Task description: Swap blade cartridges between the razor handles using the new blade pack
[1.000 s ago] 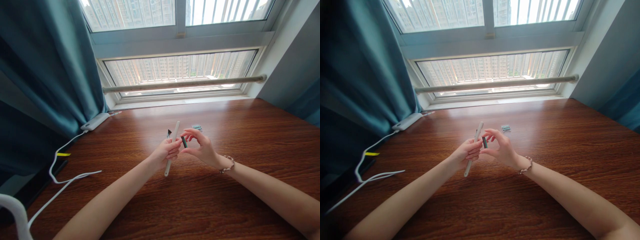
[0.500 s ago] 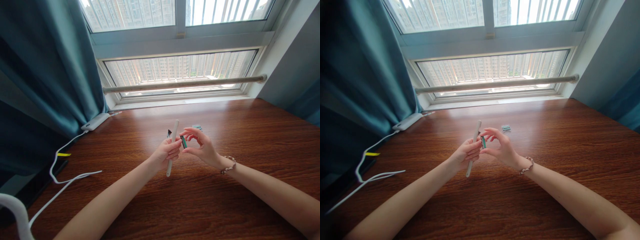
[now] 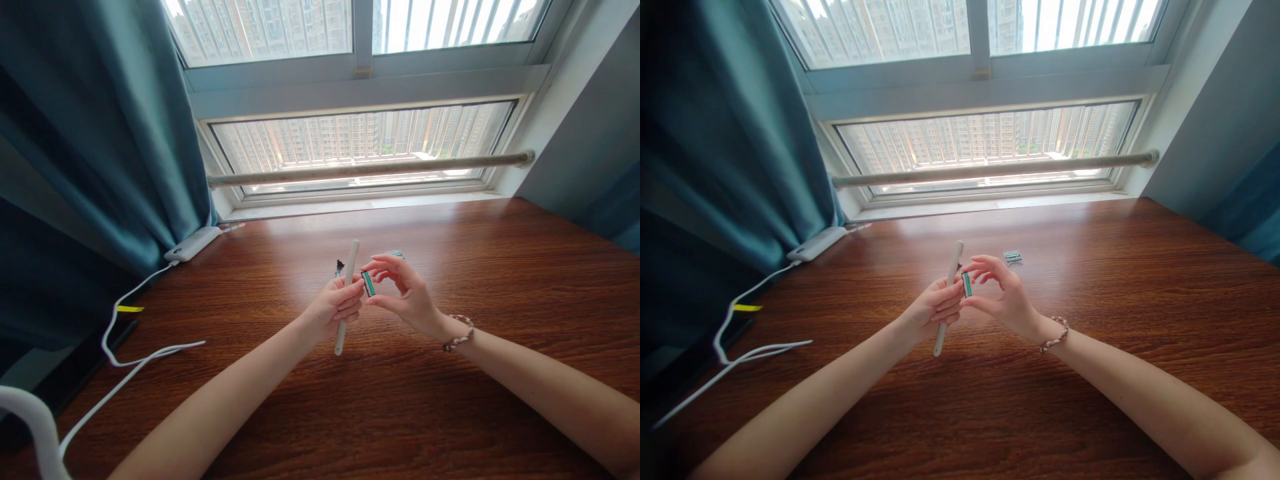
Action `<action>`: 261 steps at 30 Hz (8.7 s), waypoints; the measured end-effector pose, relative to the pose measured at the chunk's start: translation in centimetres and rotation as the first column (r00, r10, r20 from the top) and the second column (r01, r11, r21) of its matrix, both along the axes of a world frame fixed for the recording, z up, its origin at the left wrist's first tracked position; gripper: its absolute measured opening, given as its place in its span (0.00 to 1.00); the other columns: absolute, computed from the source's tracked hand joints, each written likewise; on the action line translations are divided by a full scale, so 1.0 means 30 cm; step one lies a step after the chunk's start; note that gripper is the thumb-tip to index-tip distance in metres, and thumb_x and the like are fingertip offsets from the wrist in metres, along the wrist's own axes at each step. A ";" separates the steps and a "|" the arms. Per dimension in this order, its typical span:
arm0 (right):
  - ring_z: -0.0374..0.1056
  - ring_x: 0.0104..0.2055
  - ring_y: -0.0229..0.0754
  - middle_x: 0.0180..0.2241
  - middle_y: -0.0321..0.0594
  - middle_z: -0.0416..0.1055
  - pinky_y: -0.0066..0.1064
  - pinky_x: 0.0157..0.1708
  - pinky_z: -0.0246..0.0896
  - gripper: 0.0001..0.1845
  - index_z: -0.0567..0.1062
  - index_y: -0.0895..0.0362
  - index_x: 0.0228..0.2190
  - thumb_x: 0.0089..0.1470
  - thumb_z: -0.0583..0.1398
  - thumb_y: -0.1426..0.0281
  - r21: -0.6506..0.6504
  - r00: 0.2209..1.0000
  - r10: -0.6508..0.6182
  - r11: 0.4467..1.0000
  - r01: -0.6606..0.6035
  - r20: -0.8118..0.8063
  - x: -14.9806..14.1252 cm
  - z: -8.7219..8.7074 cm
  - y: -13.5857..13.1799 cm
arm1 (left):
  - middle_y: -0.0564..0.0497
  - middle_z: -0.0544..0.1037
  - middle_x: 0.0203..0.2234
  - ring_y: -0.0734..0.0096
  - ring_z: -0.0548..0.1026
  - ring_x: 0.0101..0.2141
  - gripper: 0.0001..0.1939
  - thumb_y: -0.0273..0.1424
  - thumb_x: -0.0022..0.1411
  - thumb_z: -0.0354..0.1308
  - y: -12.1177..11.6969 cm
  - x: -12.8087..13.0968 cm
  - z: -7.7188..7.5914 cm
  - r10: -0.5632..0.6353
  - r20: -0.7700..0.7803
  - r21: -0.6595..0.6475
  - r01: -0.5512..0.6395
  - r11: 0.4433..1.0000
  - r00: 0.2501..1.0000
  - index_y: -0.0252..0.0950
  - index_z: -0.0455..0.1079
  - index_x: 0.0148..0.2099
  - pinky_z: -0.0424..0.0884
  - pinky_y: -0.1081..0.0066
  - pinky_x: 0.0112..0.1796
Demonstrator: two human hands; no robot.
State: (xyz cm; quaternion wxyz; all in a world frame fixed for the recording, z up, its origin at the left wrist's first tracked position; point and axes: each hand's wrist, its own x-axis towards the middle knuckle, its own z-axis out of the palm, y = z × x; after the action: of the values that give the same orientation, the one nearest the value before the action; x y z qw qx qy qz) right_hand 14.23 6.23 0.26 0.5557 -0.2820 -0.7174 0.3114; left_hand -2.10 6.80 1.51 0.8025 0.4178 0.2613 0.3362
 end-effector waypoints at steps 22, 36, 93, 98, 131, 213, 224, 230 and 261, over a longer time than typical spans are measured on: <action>0.63 0.41 0.42 0.42 0.43 0.66 0.37 0.42 0.59 0.33 0.56 0.52 0.49 0.43 0.64 0.70 0.010 0.999 0.045 0.999 -0.045 -0.016 -0.007 -0.001 -0.007 | 0.65 0.49 0.08 0.87 0.42 0.10 0.07 0.34 0.57 0.53 -0.003 0.006 -0.012 0.000 0.047 -0.003 0.000 1.000 0.999 0.35 0.61 0.34 0.39 0.81 0.12; 0.61 0.43 0.45 0.40 0.41 0.68 0.42 0.45 0.58 0.32 0.56 0.51 0.50 0.44 0.62 0.71 0.398 0.931 -0.267 0.905 0.153 0.250 0.007 -0.017 0.007 | 0.61 0.56 0.10 0.85 0.51 0.13 0.13 0.38 0.49 0.59 -0.023 0.018 -0.007 0.270 -0.315 0.274 -0.185 0.944 0.910 0.33 0.64 0.27 0.43 0.77 0.16; 0.66 0.39 0.37 0.43 0.38 0.69 0.30 0.40 0.61 0.16 0.72 0.51 0.40 0.47 0.60 0.64 -0.497 0.845 0.218 0.727 -0.474 -0.488 0.041 0.013 0.065 | 0.61 0.47 0.11 0.85 0.43 0.11 0.16 0.41 0.58 0.46 -0.006 -0.014 -0.008 -0.040 -0.025 0.091 0.042 0.995 0.999 0.34 0.59 0.26 0.40 0.82 0.11; 0.67 0.40 0.38 0.42 0.39 0.70 0.31 0.40 0.61 0.15 0.73 0.51 0.39 0.47 0.60 0.64 -0.500 0.849 0.173 0.743 -0.445 -0.500 0.046 0.010 0.076 | 0.61 0.47 0.11 0.85 0.43 0.11 0.17 0.42 0.57 0.47 -0.004 -0.013 -0.018 -0.068 -0.075 0.062 0.073 0.995 0.995 0.34 0.58 0.25 0.40 0.82 0.11; 0.65 0.35 0.34 0.37 0.35 0.71 0.28 0.37 0.58 0.14 0.74 0.52 0.36 0.43 0.64 0.67 -0.525 0.776 0.111 0.677 -0.516 -0.621 0.037 -0.013 0.073 | 0.61 0.47 0.10 0.84 0.45 0.11 0.17 0.39 0.60 0.44 -0.001 -0.006 -0.029 -0.105 0.015 0.083 0.104 0.991 0.994 0.34 0.55 0.23 0.41 0.81 0.11; 0.63 0.29 0.33 0.37 0.37 0.70 0.29 0.33 0.58 0.11 0.75 0.53 0.31 0.46 0.60 0.61 -0.588 0.796 -0.007 0.678 -0.441 -0.605 0.026 -0.019 0.074 | 0.61 0.50 0.10 0.84 0.45 0.11 0.17 0.40 0.59 0.45 0.004 0.000 -0.069 -0.041 -0.004 0.140 0.041 0.989 0.999 0.35 0.56 0.24 0.42 0.82 0.11; 0.63 0.29 0.33 0.33 0.37 0.71 0.28 0.32 0.58 0.12 0.75 0.54 0.31 0.44 0.62 0.61 -0.612 0.801 0.037 0.624 -0.486 -0.598 0.018 -0.038 0.069 | 0.61 0.52 0.09 0.84 0.46 0.10 0.19 0.43 0.57 0.45 0.007 0.016 -0.085 -0.065 -0.100 0.178 0.082 0.981 0.993 0.35 0.55 0.23 0.43 0.80 0.10; 0.63 0.30 0.34 0.36 0.38 0.70 0.29 0.32 0.57 0.13 0.75 0.54 0.30 0.47 0.59 0.58 -0.607 0.785 -0.015 0.644 -0.466 -0.619 0.022 -0.019 0.073 | 0.61 0.48 0.11 0.85 0.43 0.11 0.19 0.44 0.57 0.47 -0.010 0.015 -0.069 -0.170 -0.251 0.101 0.201 0.974 0.953 0.35 0.53 0.23 0.39 0.79 0.11; 0.62 0.33 0.34 0.36 0.37 0.70 0.28 0.35 0.57 0.13 0.75 0.55 0.30 0.46 0.60 0.59 -0.557 0.754 0.002 0.673 -0.487 -0.657 0.019 -0.019 0.070 | 0.61 0.49 0.10 0.84 0.43 0.11 0.17 0.40 0.59 0.45 -0.033 0.015 -0.073 -0.240 -0.079 0.083 0.246 0.966 0.968 0.34 0.54 0.23 0.39 0.80 0.11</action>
State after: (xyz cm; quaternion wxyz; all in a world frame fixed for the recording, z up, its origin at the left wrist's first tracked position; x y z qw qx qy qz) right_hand 14.79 8.34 -0.31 0.5547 -0.2498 -0.3592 0.7077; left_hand -1.66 5.81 -0.67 0.8082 0.4945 0.2196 0.2324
